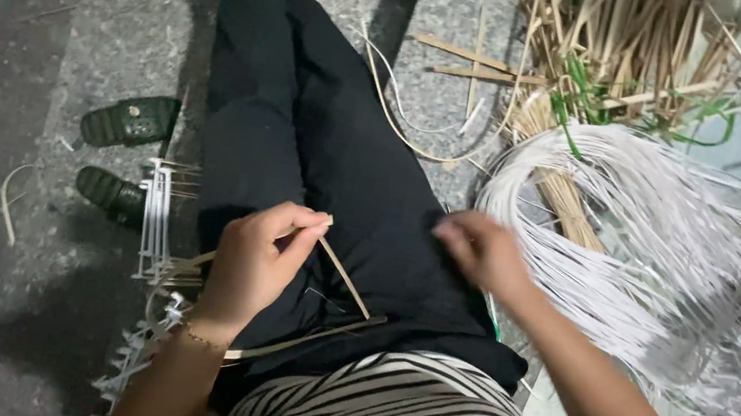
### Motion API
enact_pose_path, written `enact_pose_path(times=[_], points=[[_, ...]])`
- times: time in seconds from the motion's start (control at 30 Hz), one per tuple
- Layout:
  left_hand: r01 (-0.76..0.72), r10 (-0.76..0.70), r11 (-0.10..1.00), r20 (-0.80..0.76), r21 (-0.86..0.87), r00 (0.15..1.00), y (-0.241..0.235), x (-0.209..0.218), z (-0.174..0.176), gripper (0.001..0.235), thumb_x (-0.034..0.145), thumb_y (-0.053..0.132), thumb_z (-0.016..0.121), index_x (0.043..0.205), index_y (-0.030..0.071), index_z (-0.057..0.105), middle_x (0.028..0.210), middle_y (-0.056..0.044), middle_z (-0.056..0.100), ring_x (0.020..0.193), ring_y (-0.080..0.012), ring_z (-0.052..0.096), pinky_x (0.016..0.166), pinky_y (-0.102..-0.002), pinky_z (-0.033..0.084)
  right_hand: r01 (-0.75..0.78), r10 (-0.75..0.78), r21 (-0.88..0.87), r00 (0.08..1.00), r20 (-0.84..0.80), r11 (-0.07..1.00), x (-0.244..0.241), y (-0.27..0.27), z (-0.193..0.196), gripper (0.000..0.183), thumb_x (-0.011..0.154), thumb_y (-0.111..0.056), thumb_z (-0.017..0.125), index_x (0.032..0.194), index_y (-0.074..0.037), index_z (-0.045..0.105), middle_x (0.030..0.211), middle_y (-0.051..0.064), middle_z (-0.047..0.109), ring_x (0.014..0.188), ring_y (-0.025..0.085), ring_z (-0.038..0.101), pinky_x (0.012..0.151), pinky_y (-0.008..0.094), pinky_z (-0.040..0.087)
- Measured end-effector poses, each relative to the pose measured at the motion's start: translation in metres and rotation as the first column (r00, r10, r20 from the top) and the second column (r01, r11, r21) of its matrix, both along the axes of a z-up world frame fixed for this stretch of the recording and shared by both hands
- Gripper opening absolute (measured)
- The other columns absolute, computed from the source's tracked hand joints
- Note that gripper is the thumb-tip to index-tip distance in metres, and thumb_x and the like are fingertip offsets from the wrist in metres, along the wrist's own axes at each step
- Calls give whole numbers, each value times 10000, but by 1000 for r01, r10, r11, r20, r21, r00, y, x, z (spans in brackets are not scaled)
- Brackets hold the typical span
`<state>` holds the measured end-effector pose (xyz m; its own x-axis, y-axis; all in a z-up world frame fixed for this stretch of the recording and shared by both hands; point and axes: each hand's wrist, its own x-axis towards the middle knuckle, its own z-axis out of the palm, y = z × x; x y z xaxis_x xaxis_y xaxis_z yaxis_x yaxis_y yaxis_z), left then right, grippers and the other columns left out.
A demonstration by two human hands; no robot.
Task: The recorder sits on the floor and uses white plastic strips to weave around and secure a curved bamboo frame.
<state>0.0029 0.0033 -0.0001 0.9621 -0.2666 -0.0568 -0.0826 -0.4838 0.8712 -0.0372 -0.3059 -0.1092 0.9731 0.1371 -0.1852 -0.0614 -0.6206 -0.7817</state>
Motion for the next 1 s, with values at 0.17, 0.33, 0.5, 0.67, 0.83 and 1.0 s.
enact_pose_path(times=[0.17, 0.33, 0.5, 0.67, 0.83, 1.0], points=[[45, -49, 991, 26, 122, 998, -6, 6, 0, 108, 913, 88, 740, 1004, 40, 709, 859, -97, 763, 756, -181, 747, 628, -283, 561, 103, -117, -235, 992, -47, 967, -19, -63, -58, 195, 911, -221, 728, 980, -40, 742, 911, 178, 725, 789, 331, 713, 721, 412, 551], [20, -26, 975, 21, 222, 999, -9, 4, -1, 122, 908, 102, 759, 1011, 59, 709, 749, -95, 728, 586, -178, 695, 535, -303, 503, 122, -164, -372, 983, -83, 920, -16, -53, -80, 246, 879, -271, 759, 923, -30, 734, 894, 174, 720, 769, 366, 707, 712, 450, 542], [-58, 43, 994, 152, 96, 987, -13, 1, -2, 148, 893, 93, 735, 1019, 58, 665, 867, -94, 755, 699, -215, 743, 584, -326, 554, 112, -161, -454, 985, -69, 884, -15, -55, -84, 224, 954, -273, 723, 944, -53, 757, 944, 202, 735, 841, 385, 708, 761, 445, 544], [-56, 46, 995, 113, 85, 993, -12, -2, -3, 136, 860, 86, 752, 987, 88, 707, 818, -96, 741, 672, -251, 736, 589, -356, 553, -117, 155, 123, 916, -370, 985, 103, -17, 82, 207, 1008, -196, 561, 1100, -23, 628, 984, 136, 764, 909, 223, 771, 852, 376, 575], [-53, 20, 994, 307, 98, 951, -8, -14, -6, 133, 879, 75, 744, 993, 119, 692, 1009, -50, 754, 883, -271, 745, 768, -364, 580, -663, 746, -449, 257, 614, 598, 208, 6, 209, 88, 949, -22, 575, 1003, -89, 597, 1031, 168, 702, 995, 316, 673, 872, 418, 517], [-97, 77, 995, 362, 36, 929, -11, -19, 11, 130, 806, 87, 746, 920, 126, 698, 1378, -156, 599, 806, -256, 713, 755, -369, 578, -621, 633, -133, 770, 84, 773, 176, 88, 149, 163, 925, -128, 693, 1075, -89, 745, 1009, 91, 741, 866, 204, 704, 768, 364, 553]])
